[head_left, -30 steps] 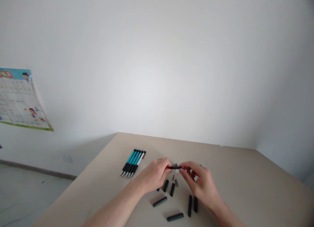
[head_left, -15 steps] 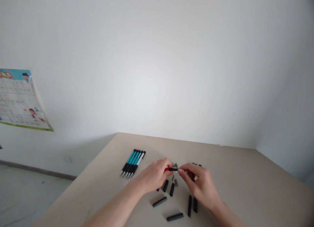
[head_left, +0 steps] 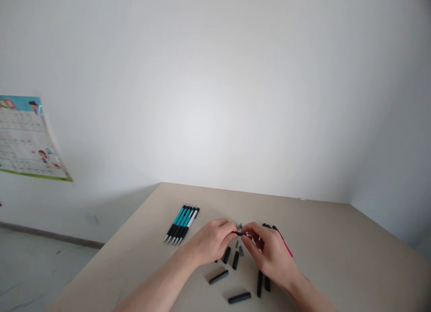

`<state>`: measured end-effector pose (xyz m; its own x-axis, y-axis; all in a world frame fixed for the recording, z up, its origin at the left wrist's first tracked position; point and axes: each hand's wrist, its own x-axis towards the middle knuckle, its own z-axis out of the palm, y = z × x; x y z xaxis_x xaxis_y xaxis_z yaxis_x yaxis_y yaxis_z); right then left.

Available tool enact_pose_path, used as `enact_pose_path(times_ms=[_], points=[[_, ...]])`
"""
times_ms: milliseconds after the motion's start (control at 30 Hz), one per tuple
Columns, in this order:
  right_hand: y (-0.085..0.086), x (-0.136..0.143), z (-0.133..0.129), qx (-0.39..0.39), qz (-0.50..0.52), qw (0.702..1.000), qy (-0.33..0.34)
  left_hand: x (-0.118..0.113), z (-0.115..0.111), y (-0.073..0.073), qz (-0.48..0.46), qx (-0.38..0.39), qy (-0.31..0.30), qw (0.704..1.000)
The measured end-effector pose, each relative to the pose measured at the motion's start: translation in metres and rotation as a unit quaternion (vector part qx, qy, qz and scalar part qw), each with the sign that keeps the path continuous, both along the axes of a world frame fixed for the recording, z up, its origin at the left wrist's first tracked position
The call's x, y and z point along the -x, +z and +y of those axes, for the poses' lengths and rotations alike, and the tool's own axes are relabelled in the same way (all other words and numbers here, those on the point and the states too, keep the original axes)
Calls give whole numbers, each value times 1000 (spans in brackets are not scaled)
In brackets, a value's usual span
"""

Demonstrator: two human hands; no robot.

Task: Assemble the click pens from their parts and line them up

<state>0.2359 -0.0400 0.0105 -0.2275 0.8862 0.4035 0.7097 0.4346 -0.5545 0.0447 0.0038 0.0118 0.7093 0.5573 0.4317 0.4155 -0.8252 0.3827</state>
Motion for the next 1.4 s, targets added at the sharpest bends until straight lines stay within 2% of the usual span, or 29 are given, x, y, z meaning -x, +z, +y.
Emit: enact_pose_path(times_ms=[167, 367, 600, 800, 1000, 1300, 1400], points=[[2, -1, 0, -10, -17, 1000, 18, -1, -1, 1, -2, 5, -4, 1000], [-6, 1, 3, -13, -65, 998, -1, -1, -2, 1, 2, -7, -2, 1000], [-8, -2, 5, -20, -48, 998, -16, 1, -1, 1, -23, -19, -7, 1000], [-9, -1, 4, -6, -37, 999, -15, 1, 6, -8, -56, -45, 32, 997], [-6, -2, 4, -20, -29, 999, -32, 0, 1, -3, -39, -18, 30, 999], [-6, 0, 2, -16, -37, 999, 0, 0, 4, -3, -52, -53, 54, 996], [-6, 0, 2, -18, -33, 999, 1, 1, 3, -2, -40, -74, 41, 996]])
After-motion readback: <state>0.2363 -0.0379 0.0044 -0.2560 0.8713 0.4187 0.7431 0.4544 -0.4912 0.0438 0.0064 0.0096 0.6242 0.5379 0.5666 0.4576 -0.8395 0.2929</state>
